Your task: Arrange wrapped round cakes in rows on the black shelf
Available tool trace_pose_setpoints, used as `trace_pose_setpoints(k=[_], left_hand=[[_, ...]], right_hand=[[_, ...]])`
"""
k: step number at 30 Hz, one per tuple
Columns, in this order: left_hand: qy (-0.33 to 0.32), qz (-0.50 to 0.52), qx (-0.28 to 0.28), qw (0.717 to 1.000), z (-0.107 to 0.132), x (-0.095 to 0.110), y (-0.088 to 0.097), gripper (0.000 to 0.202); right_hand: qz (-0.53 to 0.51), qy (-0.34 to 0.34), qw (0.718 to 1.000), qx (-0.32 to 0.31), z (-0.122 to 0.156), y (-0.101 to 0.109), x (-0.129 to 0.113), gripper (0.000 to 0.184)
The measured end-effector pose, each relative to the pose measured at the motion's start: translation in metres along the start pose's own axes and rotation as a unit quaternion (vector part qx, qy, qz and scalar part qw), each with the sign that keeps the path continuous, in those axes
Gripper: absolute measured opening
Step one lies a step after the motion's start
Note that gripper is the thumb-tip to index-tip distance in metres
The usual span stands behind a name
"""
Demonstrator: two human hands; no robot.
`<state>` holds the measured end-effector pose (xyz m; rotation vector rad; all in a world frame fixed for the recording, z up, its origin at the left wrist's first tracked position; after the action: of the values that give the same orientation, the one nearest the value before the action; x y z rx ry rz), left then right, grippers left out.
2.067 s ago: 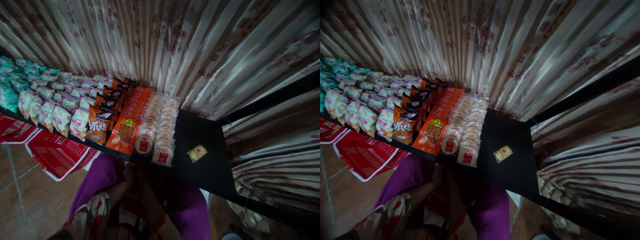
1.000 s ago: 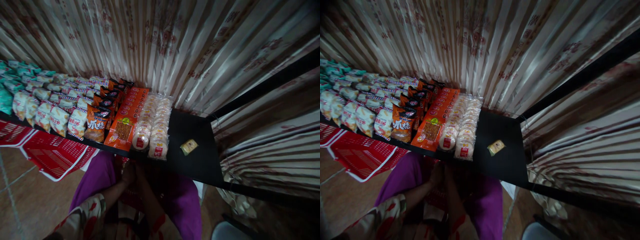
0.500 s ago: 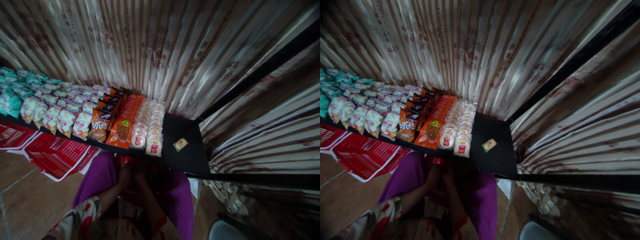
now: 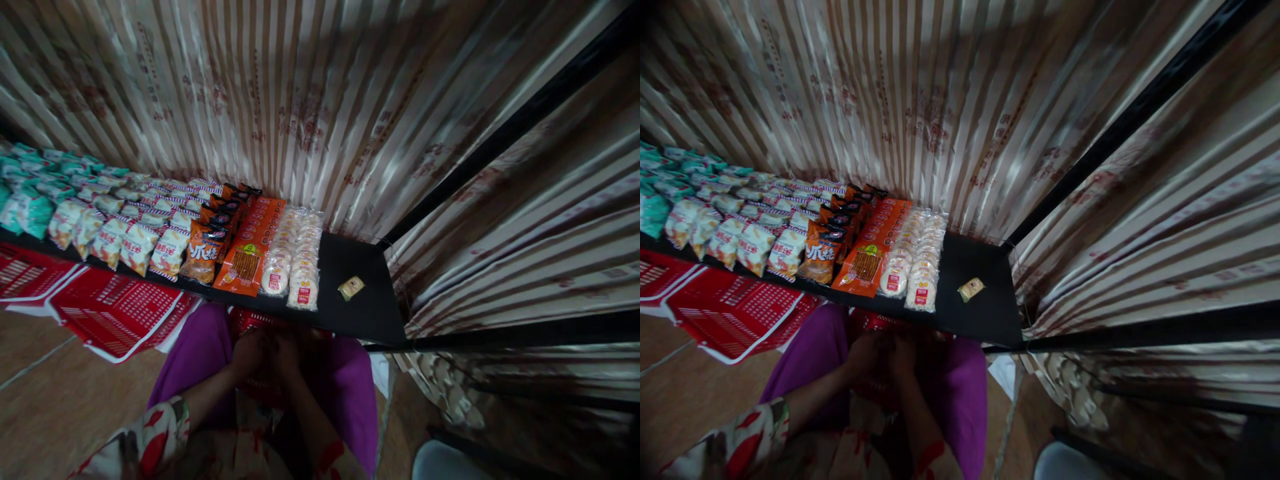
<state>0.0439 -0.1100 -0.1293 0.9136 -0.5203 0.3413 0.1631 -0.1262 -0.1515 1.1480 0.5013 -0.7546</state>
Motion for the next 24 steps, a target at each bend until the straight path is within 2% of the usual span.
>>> trace_pose_setpoints(k=[3, 6, 10, 13, 17, 20, 24], left_hand=[[-0.019, 0.019, 0.006, 1.000, 0.003, 0.003, 0.007, 0.026], [-0.031, 0.043, 0.006, 0.999, 0.006, 0.007, 0.014, 0.023], [-0.015, 0.075, 0.001, 0.997, 0.009, 0.010, 0.026, 0.025], [-0.027, 0.096, -0.003, 0.995, 0.009, 0.010, 0.031, 0.025], [-0.037, 0.160, 0.017, 0.986, 0.006, 0.002, 0.031, 0.025], [-0.057, 0.214, 0.025, 0.975, 0.007, -0.002, 0.028, 0.022], [-0.080, 0.263, 0.006, 0.962, 0.012, -0.001, 0.025, 0.018]], right_hand=[[0.037, 0.023, 0.999, -0.020, 0.004, 0.004, -0.001, 0.021], [0.014, 0.020, 0.998, -0.055, 0.007, 0.009, -0.001, 0.023], [-0.031, 0.027, 0.995, -0.087, 0.013, 0.018, -0.006, 0.031], [-0.089, 0.050, 0.991, -0.084, 0.017, 0.024, -0.010, 0.033], [-0.149, 0.056, 0.985, -0.074, 0.021, 0.030, -0.015, 0.026], [-0.164, 0.053, 0.983, -0.060, 0.025, 0.037, -0.020, 0.022], [-0.172, 0.061, 0.982, -0.049, 0.027, 0.046, -0.025, 0.016]])
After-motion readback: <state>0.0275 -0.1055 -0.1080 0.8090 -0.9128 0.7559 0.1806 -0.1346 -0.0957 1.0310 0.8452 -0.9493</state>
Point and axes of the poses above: each hand's wrist, its own z-axis away from the middle knuckle, its own y-axis out of the back of the hand, x = y × z, the point moved 4 cm from there along -z, towards the middle knuckle, and after that the axes turned 8 degrees about -x, right-handed, at the moved point
